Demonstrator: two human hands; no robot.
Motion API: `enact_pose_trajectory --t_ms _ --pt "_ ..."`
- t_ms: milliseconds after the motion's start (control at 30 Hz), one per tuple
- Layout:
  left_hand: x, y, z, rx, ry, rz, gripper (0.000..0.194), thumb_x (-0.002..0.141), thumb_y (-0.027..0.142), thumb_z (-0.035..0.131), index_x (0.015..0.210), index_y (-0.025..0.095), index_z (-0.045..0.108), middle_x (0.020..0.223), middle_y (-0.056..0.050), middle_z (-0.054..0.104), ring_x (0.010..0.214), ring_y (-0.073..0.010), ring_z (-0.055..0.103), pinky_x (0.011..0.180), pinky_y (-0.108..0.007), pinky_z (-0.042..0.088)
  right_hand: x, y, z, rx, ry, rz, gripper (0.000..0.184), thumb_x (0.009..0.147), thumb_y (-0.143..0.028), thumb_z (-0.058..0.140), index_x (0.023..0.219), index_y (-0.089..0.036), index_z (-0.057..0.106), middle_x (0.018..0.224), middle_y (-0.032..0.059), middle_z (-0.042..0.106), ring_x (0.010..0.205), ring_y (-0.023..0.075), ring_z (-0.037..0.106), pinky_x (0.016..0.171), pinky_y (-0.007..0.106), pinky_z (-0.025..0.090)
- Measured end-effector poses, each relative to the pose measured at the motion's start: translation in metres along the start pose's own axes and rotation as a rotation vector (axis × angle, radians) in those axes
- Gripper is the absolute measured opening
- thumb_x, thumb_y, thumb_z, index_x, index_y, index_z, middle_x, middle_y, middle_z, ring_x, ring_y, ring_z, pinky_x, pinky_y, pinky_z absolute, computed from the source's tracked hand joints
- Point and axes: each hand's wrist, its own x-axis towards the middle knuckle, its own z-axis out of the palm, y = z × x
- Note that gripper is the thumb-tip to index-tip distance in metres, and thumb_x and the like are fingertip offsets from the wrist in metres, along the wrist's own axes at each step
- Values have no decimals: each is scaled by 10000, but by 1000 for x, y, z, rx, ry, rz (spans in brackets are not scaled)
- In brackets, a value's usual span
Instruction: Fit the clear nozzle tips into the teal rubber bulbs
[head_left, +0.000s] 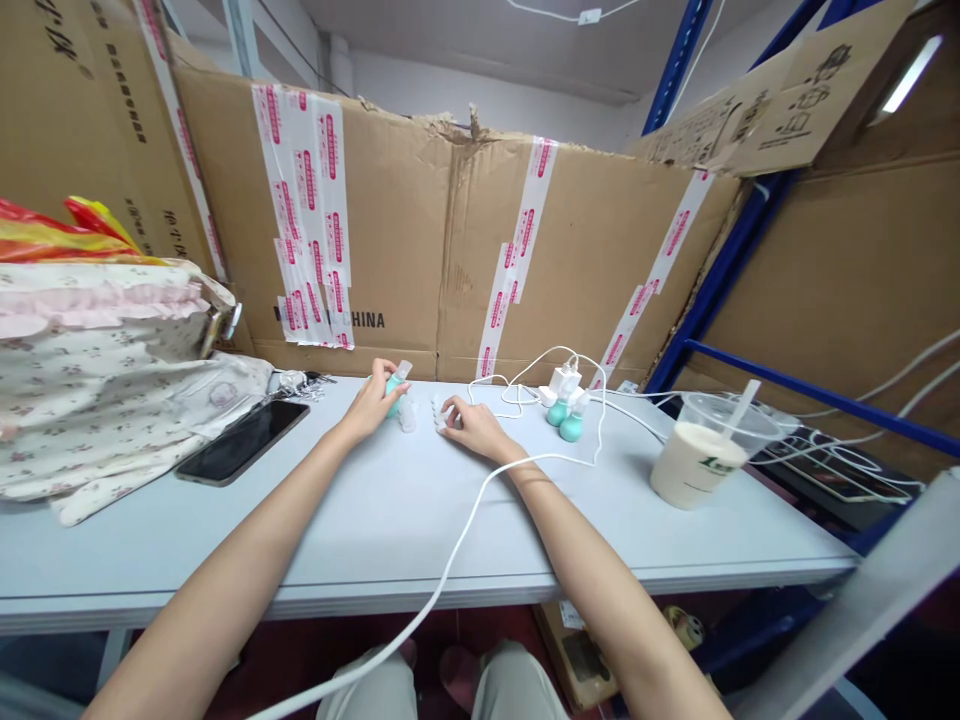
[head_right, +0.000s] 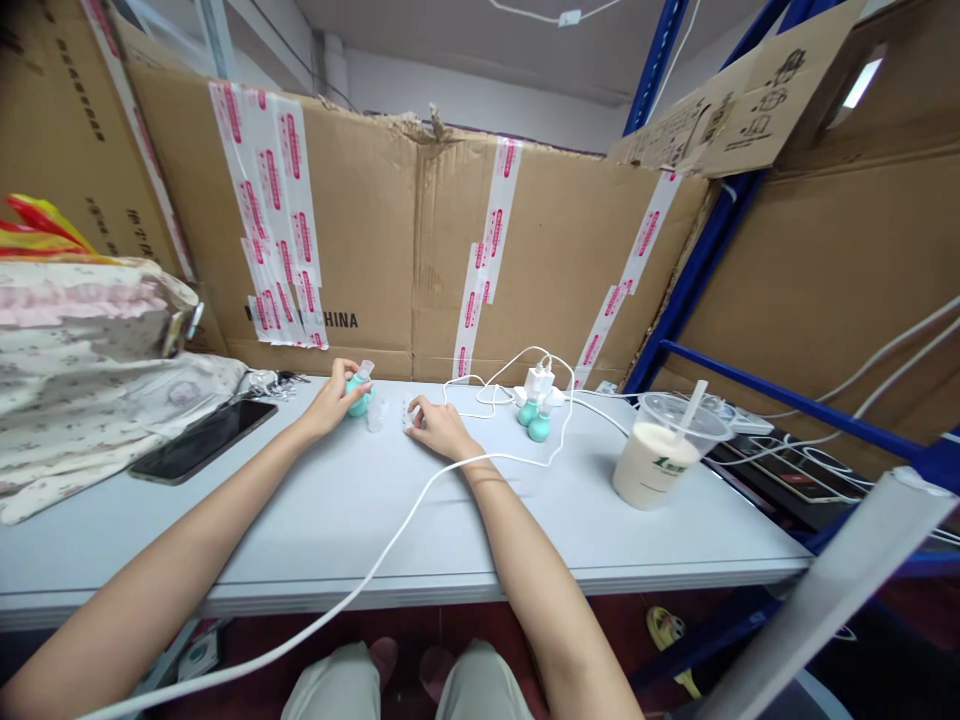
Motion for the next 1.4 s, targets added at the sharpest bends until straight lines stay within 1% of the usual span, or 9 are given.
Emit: enact_pose_trajectory --t_ms 133,267,367,567,733,1033,1133,1267,1400 --pt "1 7 2 -133 -15 8 327 774 454 489 974 203 428 978 -51 567 946 -197 547 825 -336 416 1 -13 -12 -34 162 -13 288 788 -353 569 1007 -192 475 778 -18 598 612 115 513 614 222 337" --pt "0 24 4 -319 -191 0 332 719 443 563 912 179 501 895 -52 615 861 -196 591 765 -322 455 2 -29 -23 -163 359 -137 222 888 -336 432 1041 -196 511 919 43 583 752 136 528 684 237 340" --pt "-3 37 6 -311 -289 29 301 705 407 588 884 168 551 846 -50 636 818 -195 602 775 -330 459 1 -35 -24 -316 354 -225 225 915 -307 387 1026 -210 557 974 65 578 849 156 514 727 258 317" --pt "-7 45 8 -151 -311 132 224 723 369 571 832 179 612 887 -35 654 873 -194 590 826 -308 434 0 -30 -23 -507 322 -263 222 924 -258 376 901 -194 587 926 61 588 823 161 481 702 286 282" --pt "-9 42 6 -17 -329 177 242 736 376 544 869 196 635 904 -21 672 871 -205 599 827 -314 432 0 -33 -26 -568 202 -364 174 908 -183 394 888 -174 567 881 56 560 793 164 457 685 273 296" --pt "-9 42 1 85 -374 171 292 722 383 542 930 214 658 948 -20 686 859 -214 613 787 -301 439 -1 -30 -25 -283 129 -233 110 899 -194 407 919 -178 514 915 29 515 731 122 487 604 229 304" --pt "-8 43 1 118 -373 182 303 722 399 541 936 220 659 947 -20 688 844 -217 615 770 -298 439 1 -27 -18 -104 133 -181 128 903 -227 383 900 -184 504 907 21 503 715 118 484 622 226 325" --pt "-5 44 -3 112 -295 189 339 729 447 535 949 216 650 972 -24 682 878 -217 608 799 -294 428 12 -26 -10 328 236 -43 213 885 -358 381 795 -189 474 755 -1 468 680 119 466 614 224 356" --pt "0 33 -14 187 -185 156 317 720 431 552 945 226 643 965 -26 682 880 -227 612 802 -302 425 19 -18 -24 722 429 152 277 877 -457 324 859 -207 443 601 -39 372 525 107 394 487 216 314"
